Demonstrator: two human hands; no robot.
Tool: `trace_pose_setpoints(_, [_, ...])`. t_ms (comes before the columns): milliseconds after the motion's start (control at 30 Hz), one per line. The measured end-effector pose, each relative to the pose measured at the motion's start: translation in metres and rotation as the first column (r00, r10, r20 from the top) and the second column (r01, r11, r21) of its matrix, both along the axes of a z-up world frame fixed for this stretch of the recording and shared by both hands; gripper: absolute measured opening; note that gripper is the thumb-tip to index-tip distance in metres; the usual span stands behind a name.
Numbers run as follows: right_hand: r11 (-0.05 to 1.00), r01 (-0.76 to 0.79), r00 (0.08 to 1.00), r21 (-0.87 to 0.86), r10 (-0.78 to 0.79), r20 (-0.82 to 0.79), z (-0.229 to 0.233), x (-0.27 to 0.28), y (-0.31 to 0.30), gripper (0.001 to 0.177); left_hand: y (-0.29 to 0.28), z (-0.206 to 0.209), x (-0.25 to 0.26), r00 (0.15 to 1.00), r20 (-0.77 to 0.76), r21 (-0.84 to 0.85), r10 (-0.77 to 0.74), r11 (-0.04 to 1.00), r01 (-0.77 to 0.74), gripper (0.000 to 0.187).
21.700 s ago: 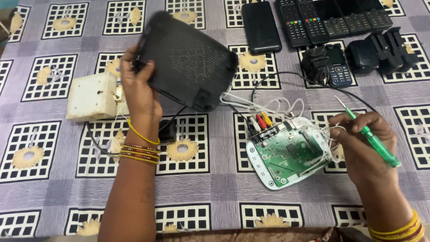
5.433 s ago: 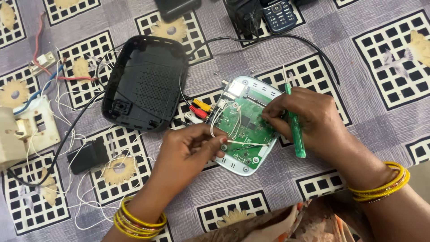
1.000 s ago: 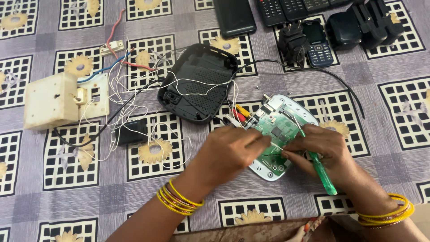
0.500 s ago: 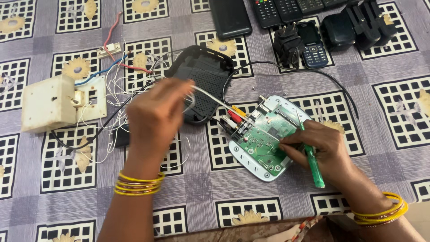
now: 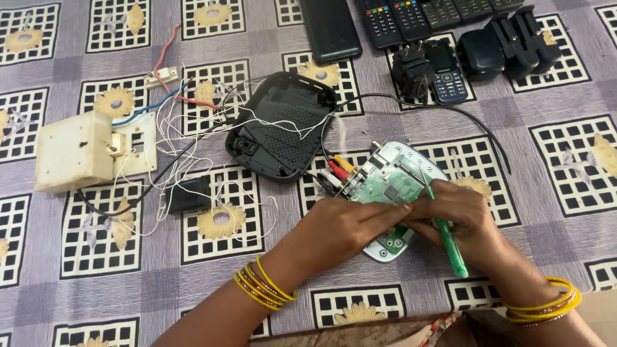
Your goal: The person opens the casing of a black electronic device using a screwdriver, revealing the internal circuit board, and then uses the screwdriver to manipulate wires and components on the board.
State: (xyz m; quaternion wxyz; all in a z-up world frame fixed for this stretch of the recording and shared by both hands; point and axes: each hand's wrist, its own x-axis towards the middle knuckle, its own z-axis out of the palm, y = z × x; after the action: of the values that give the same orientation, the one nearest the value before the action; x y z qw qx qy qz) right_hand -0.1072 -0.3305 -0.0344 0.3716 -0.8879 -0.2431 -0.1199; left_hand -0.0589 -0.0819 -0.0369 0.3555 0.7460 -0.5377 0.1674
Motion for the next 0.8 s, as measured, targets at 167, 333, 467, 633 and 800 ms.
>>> trace_pose_setpoints(167, [0.998,-0.05,0.998,0.039,0.048,0.033,0.003,-0.001,0.002,0.018,0.008,0.001,0.006,0.998,-0.048,0.087,0.028,0.996,-0.024,0.019])
trace_pose_setpoints(333, [1.0,0.027,0.999,0.008,-0.028,0.035,0.006,-0.002,0.003,0.016,0.01,0.003,0.011,0.994,-0.058,0.127,0.092,0.988,-0.085,0.016])
trace_pose_setpoints(467, [0.999,0.032,0.999,0.011,-0.032,0.005,0.004,0.0,0.003,0.013,0.013,0.006,0.015,0.989,-0.055,0.141,0.135,0.982,-0.126,0.011])
trace_pose_setpoints(633, [0.985,0.152,0.988,-0.082,-0.154,-0.022,0.01,0.0,0.005,0.016,0.015,0.012,0.012,0.989,-0.04,0.088,0.142,0.986,-0.138,0.012])
trace_pose_setpoints(800, [0.949,0.232,0.967,-0.215,-0.201,0.159,0.008,0.004,0.006,0.024,0.015,0.014,0.01,0.99,-0.018,0.03,0.137,0.99,-0.136,0.011])
